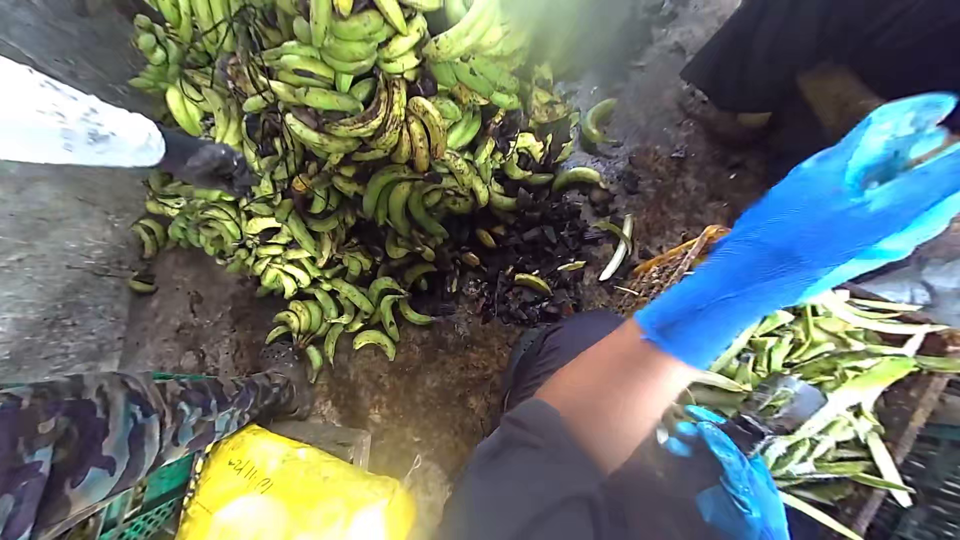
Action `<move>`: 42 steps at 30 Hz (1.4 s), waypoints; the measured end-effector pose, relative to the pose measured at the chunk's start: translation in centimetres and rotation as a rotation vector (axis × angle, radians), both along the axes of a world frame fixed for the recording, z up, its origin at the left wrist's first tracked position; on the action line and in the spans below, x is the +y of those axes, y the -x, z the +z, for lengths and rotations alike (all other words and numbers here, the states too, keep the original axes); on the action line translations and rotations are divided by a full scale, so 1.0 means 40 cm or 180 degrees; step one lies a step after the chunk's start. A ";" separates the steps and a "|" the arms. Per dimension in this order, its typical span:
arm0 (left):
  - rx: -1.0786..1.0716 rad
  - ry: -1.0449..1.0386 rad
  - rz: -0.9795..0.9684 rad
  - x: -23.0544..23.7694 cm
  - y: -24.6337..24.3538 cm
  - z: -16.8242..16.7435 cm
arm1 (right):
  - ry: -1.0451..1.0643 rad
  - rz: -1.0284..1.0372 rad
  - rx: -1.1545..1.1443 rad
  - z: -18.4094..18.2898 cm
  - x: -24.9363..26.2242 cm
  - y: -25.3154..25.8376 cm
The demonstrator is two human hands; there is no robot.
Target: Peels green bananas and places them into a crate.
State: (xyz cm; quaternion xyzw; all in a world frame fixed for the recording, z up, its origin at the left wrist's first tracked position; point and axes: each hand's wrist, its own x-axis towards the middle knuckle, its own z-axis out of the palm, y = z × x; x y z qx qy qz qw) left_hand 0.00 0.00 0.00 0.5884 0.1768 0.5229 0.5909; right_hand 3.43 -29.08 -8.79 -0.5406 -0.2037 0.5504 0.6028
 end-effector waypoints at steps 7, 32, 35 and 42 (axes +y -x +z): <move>0.0528 0.1214 0.1510 -0.023 0.651 -0.105 | 0.0055 0.0109 0.0187 0.042 0.041 -0.001; 0.1030 0.2631 0.2611 -0.095 0.928 -0.161 | -0.0168 -0.0200 0.0041 0.134 0.051 -0.047; 0.0247 0.1929 0.1681 -0.092 0.835 -0.015 | -0.0443 0.0075 0.0074 0.206 0.073 -0.034; -0.0225 0.0251 -0.1506 -0.049 0.494 0.314 | -0.1654 0.0679 -0.0221 0.357 0.068 -0.091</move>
